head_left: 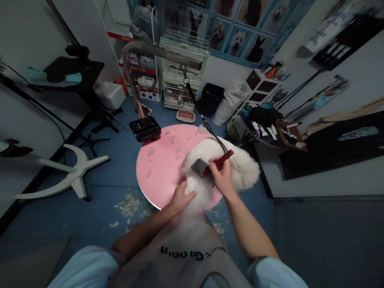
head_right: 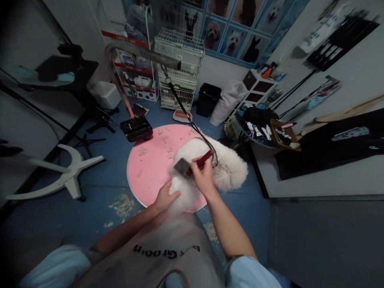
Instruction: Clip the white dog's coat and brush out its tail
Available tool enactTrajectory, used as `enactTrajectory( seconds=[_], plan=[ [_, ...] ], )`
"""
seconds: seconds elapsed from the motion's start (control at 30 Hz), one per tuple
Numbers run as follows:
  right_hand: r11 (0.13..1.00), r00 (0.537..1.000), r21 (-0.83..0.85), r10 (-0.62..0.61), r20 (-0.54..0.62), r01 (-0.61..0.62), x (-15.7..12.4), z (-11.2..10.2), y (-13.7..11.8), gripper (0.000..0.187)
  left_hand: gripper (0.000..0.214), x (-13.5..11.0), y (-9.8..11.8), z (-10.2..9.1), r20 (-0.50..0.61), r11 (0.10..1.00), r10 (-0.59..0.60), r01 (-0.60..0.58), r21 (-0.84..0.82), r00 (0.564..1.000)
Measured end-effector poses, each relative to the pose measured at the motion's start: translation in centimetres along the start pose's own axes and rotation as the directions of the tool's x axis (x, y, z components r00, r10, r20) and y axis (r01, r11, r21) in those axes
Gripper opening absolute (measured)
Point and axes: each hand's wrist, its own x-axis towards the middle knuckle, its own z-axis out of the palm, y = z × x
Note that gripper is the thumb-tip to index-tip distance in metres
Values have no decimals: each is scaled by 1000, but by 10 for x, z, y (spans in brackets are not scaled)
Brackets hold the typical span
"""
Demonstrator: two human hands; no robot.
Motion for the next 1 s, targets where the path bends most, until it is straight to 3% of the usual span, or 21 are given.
enactTrajectory(
  seconds=[0.07,0.1,0.13,0.17,0.23,0.27,0.3,0.37,0.43,0.5,0.57,0.6,0.63,0.7,0.73,0.77,0.8,0.87,0.9,0.93,1.0],
  plan=[
    [997,987,-57,65,146,-57,11,-16,7,23,33,1,-4,-2,-4,1000,-13,13,3,1000],
    [988,986,-122,106,130,-90,19,-28,11,22,33,0,-7,-2,-7,1000,-19,19,-6,1000],
    [975,991,-186,131,25,-124,26,-42,14,22,33,0,-10,-2,-6,1000,-19,19,-19,1000],
    [962,980,-226,120,-159,-154,32,-55,16,22,33,0,-12,-2,-2,1000,-11,11,-29,1000],
    [963,864,-222,22,-503,-153,34,-71,14,22,34,0,-14,-1,10,1000,6,-6,-23,1000],
    [971,843,-201,0,-537,-129,29,-72,11,23,35,1,-13,0,17,1000,11,-11,-13,1000],
    [980,865,-170,1,-502,-100,22,-67,9,23,36,1,-12,1,18,1000,15,-15,3,1000],
    [990,989,-102,82,-125,-95,7,-50,6,24,37,3,-9,1,11,999,19,-20,41,1000],
    [987,990,-81,137,-25,-139,0,-37,9,26,37,5,-7,1,11,997,25,-25,71,1000],
    [979,969,-80,169,-180,-185,1,-36,16,26,38,6,-7,0,28,996,17,-19,83,999],
    [982,902,-52,145,-407,-181,3,-42,21,26,37,5,-9,-1,66,997,18,-23,74,998],
    [987,890,-26,133,-437,-160,2,-43,22,28,32,4,-11,-2,80,997,37,-42,68,996],
    [990,911,6,129,-391,-137,1,-43,23,29,25,3,-12,-3,82,996,62,-67,65,995],
    [988,981,64,148,-121,-141,-3,-39,22,30,17,2,-14,-4,60,990,114,-118,74,992],
    [984,985,65,170,-19,-169,-3,-37,22,30,19,1,-15,-4,46,988,130,-133,81,990],
    [980,980,44,196,-17,-195,-2,-36,22,29,21,1,-15,-4,37,987,136,-139,83,990],
    [977,969,17,213,-122,-213,0,-37,22,29,21,1,-15,-4,43,987,137,-140,79,990],
    [977,876,-9,188,-444,-215,2,-42,21,27,21,1,-15,-3,76,987,142,-147,64,987],
    [981,844,-7,162,-512,-193,1,-43,20,26,21,1,-15,-2,85,987,147,-152,58,985],
    [986,858,2,145,-492,-165,-1,-43,18,25,21,1,-16,-1,86,986,152,-157,58,985],
    [990,949,32,139,-282,-136,-6,-40,16,27,19,2,-16,0,61,985,157,-160,64,986]
  ],
)
